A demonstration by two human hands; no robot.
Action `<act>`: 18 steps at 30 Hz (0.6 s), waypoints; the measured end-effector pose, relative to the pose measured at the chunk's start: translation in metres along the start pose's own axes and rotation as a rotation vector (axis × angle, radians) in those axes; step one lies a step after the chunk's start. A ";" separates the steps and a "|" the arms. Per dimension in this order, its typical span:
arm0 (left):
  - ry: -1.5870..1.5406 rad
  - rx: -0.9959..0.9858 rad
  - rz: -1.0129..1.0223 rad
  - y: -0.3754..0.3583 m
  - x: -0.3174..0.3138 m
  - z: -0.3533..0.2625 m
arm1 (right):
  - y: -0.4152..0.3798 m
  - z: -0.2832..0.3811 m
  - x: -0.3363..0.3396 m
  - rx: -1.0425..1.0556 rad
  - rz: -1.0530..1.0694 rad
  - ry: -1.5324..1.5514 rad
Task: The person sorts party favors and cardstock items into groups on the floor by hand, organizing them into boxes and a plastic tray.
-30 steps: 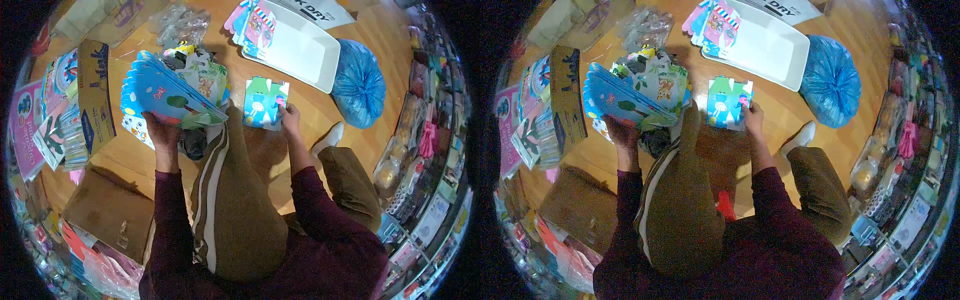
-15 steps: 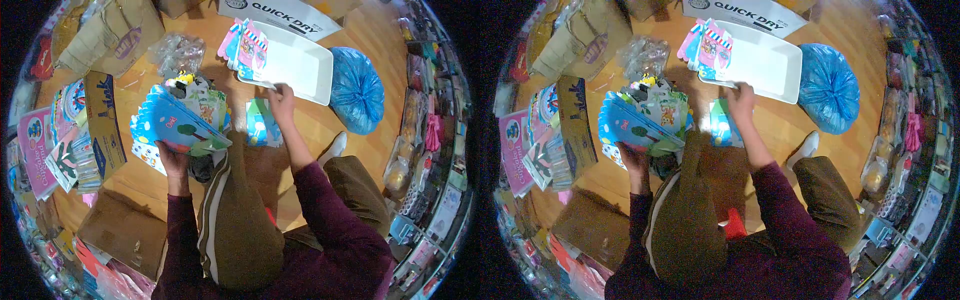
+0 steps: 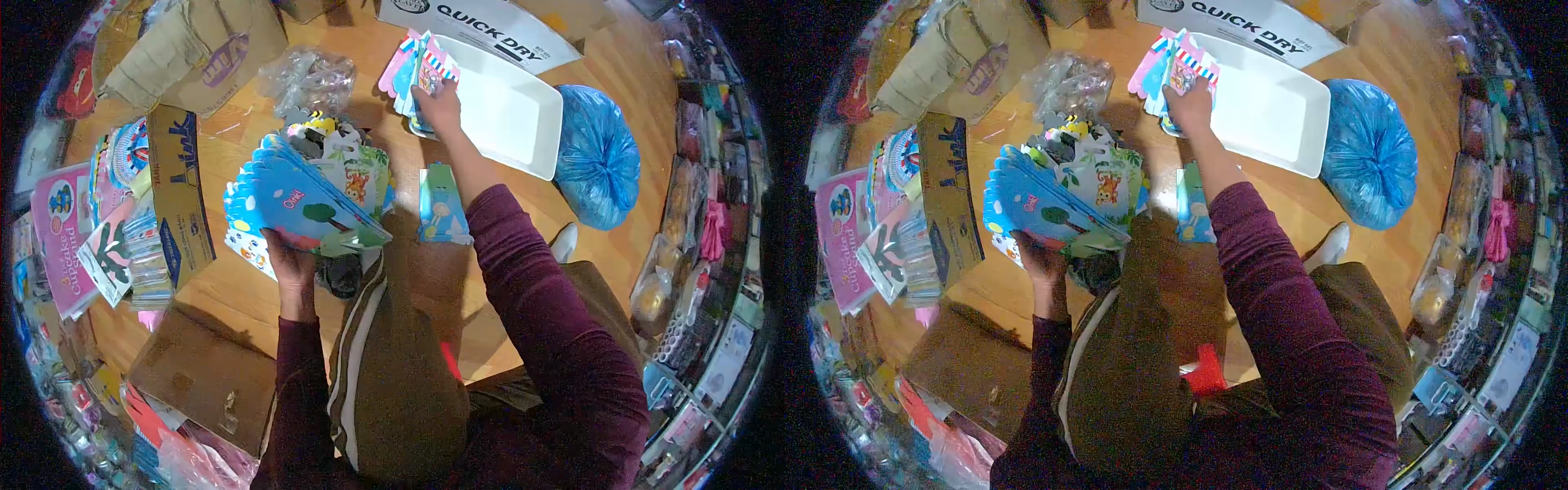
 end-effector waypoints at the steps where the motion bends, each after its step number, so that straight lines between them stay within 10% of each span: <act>1: -0.040 0.013 -0.012 0.000 0.004 0.002 | 0.005 -0.007 0.015 0.172 -0.299 -0.279; 12: -0.095 0.028 -0.026 0.000 -0.005 -0.001 | -0.096 -0.055 0.190 0.264 -0.570 -0.187; 16: -0.052 0.024 -0.047 0.001 -0.006 -0.001 | -0.177 -0.075 0.145 0.103 -0.310 0.586; 18: -0.050 0.035 -0.003 0.001 -0.017 0.000 | -0.201 -0.120 0.128 0.115 -0.153 0.143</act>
Point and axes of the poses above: each hand's wrist, its own y-axis towards the middle knuckle, its own x-axis out of the back of the hand, z = x × y, the point moved 8 cm from there along y, towards the middle knuckle, and after that the axes turned 15 degrees about z, right-handed, at the moved point
